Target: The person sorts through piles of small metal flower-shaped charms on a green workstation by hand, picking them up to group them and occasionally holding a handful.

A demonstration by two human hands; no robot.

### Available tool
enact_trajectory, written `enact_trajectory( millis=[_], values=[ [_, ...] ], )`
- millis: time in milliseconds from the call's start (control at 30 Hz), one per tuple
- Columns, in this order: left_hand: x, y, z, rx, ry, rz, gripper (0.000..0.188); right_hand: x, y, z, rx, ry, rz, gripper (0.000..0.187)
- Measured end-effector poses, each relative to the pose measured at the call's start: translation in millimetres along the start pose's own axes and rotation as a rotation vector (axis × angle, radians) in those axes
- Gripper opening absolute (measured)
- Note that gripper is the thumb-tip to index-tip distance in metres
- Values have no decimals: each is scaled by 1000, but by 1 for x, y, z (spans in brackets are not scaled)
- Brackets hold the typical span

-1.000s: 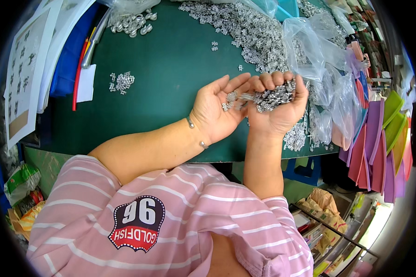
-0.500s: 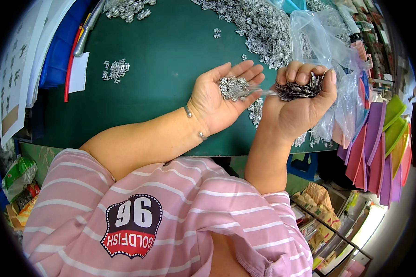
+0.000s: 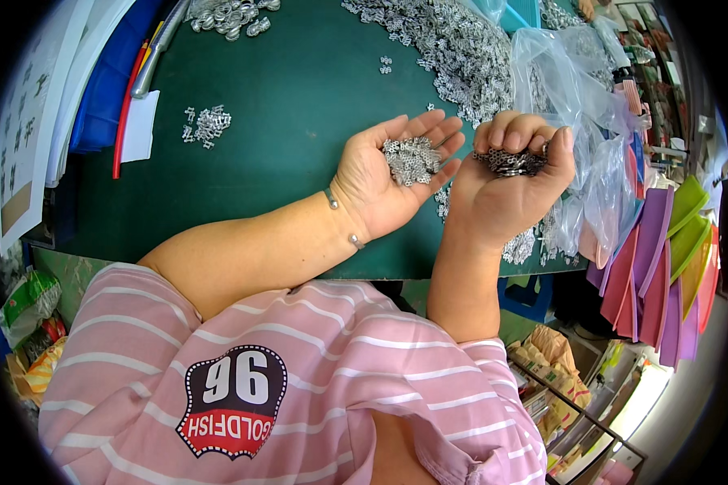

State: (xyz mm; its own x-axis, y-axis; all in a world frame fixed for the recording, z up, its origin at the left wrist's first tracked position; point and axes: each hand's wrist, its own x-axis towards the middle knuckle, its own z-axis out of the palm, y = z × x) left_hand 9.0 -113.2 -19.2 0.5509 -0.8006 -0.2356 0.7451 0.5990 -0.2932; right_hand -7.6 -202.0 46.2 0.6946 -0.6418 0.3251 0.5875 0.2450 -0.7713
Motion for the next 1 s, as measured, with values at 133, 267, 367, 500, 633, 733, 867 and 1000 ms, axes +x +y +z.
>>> enact_trajectory(
  millis=[133, 267, 367, 500, 633, 733, 867, 1000],
  values=[
    [0, 0, 2, 11, 9, 15, 35, -1, 2, 3, 10, 26, -16, 27],
    [0, 1, 0, 20, 6, 16, 35, -1, 3, 3, -10, 17, -18, 26],
    [0, 1, 0, 18, 6, 14, 34, -3, 5, 2, -23, -12, -18, 24],
    [1, 1, -1, 54, 12, 13, 31, -2, 9, -1, -2, -13, -24, 23],
    [-1, 2, 0, 94, 31, 5, 29, -4, 7, 2, -4, 10, 28, 22],
    [-2, 1, 2, 91, 66, 16, 29, -4, 7, 2, 1, -2, 57, 23],
    [-2, 0, 2, 73, 59, 14, 29, -4, 10, -2, 3, -13, 86, 24],
    [-1, 2, -3, 37, 10, -17, 30, -3, 12, -6, 103, -54, 69, 23]
  ],
)
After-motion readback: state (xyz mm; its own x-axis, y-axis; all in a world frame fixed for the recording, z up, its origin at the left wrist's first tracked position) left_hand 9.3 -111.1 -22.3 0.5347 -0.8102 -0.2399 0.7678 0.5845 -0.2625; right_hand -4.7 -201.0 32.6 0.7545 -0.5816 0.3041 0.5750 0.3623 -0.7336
